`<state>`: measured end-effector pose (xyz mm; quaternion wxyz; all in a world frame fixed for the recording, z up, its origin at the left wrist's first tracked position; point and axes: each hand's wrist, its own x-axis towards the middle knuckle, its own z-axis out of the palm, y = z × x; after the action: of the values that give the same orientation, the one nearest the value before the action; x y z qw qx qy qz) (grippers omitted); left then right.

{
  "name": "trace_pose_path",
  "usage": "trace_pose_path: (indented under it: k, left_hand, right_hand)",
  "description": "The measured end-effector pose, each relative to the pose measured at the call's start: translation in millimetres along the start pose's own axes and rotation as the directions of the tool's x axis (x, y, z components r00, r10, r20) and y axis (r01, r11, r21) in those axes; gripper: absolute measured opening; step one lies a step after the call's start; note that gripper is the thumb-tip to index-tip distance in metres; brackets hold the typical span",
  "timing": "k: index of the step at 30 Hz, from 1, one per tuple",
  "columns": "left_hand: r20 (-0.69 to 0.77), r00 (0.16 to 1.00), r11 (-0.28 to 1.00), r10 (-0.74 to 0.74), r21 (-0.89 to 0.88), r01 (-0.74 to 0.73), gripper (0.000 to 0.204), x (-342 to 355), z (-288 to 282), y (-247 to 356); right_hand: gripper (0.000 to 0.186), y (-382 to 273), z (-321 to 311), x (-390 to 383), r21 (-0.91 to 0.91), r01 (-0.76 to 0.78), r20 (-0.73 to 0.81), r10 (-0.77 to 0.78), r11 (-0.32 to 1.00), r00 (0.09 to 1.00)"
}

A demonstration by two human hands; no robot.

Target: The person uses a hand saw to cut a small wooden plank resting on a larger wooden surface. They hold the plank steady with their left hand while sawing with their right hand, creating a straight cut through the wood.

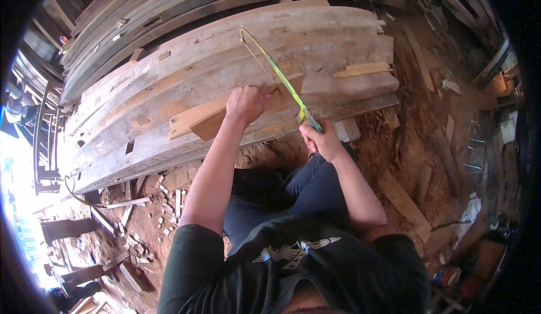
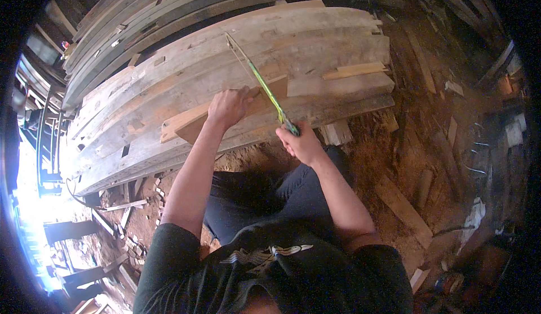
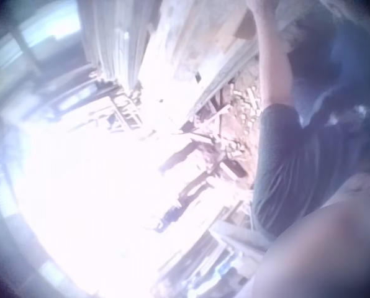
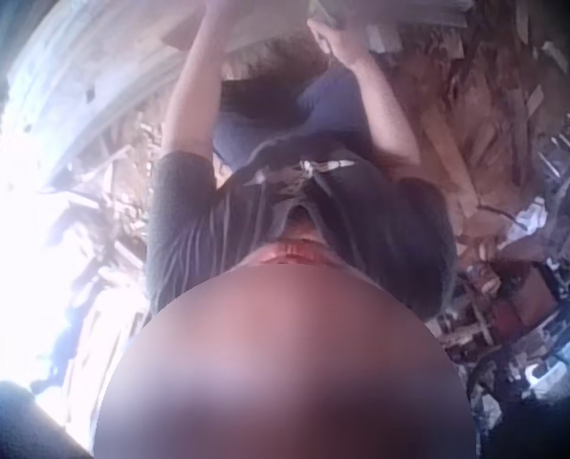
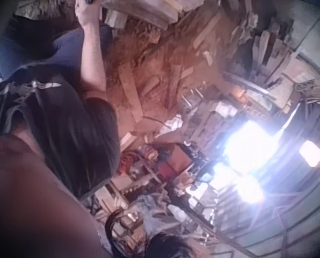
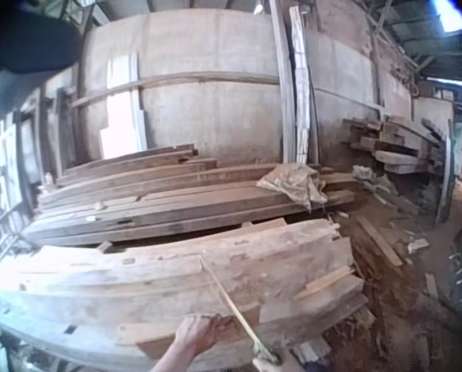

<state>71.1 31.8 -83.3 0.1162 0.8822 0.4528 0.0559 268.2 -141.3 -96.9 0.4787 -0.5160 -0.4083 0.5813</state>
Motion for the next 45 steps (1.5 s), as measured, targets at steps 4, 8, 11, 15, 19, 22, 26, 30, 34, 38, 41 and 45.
trace_pose_path:
  k: [4, 8, 11, 15, 19, 22, 26, 30, 34, 38, 41, 45]
  left_hand:
    - [-0.039, 0.999, 1.000, 0.002, -0.008, -0.002, 0.033, 6, -3, -6]
    - [-0.008, 1.000, 1.000, -0.013, 0.025, 0.014, 0.035, 10, 3, -9]
    - [0.005, 1.000, 1.000, -0.021, 0.018, 0.021, 0.036, 10, 5, -12]
    - [-0.005, 1.000, 0.999, -0.009, -0.032, 0.009, 0.035, 11, 2, -11]
    - [0.001, 1.000, 1.000, 0.002, 0.004, -0.002, 0.034, 8, -2, 0]
    - [0.006, 1.000, 1.000, 0.018, 0.015, -0.018, 0.033, 0, -2, 7]
    - [-0.010, 0.999, 0.999, -0.040, 0.004, 0.040, 0.032, 3, -3, 2]
    - [0.017, 0.998, 0.998, -0.056, -0.001, 0.056, 0.031, 15, -5, -10]
    - [0.019, 0.999, 0.999, -0.046, -0.005, 0.046, 0.032, 16, -2, -8]
    - [-0.023, 1.000, 1.000, 0.016, 0.023, -0.015, 0.031, 0, 4, 7]
    - [-0.031, 0.999, 0.998, 0.012, 0.061, -0.010, 0.029, -6, 5, 12]
    - [-0.073, 0.997, 0.999, 0.015, 0.038, -0.012, 0.029, -6, 4, 6]
  right_hand:
    - [0.029, -8, -4, 16, 0.073, -0.068, -0.010, 0.068, 0.995, 0.998]
    - [0.030, 10, 19, -7, -0.196, -0.051, -0.038, 0.045, 0.979, 0.998]
    - [0.027, 16, 24, -31, -0.146, -0.023, -0.061, 0.014, 0.989, 0.998]
    - [0.030, 4, 14, -50, -0.003, -0.076, -0.108, 0.075, 0.997, 0.991]
    - [0.033, -10, 7, -29, 0.066, -0.133, -0.122, 0.140, 0.989, 0.983]
    - [0.030, -15, 15, 23, -0.058, -0.013, -0.102, 0.007, 0.998, 0.995]
    - [0.038, -16, 27, 63, -0.001, -0.009, -0.021, 0.009, 1.000, 1.000]
    - [0.036, -15, 11, 8, -0.075, -0.062, 0.020, 0.063, 0.995, 0.998]
    - [0.033, -4, 2, -59, -0.023, -0.086, -0.098, 0.083, 0.996, 0.992]
    - [0.034, -4, 6, -20, 0.036, -0.028, -0.104, 0.032, 0.999, 0.994]
    - [0.039, -10, 6, 40, 0.020, -0.034, -0.002, 0.034, 0.999, 0.999]
    - [0.042, -2, 12, 55, 0.113, -0.093, 0.011, 0.092, 0.989, 0.996]
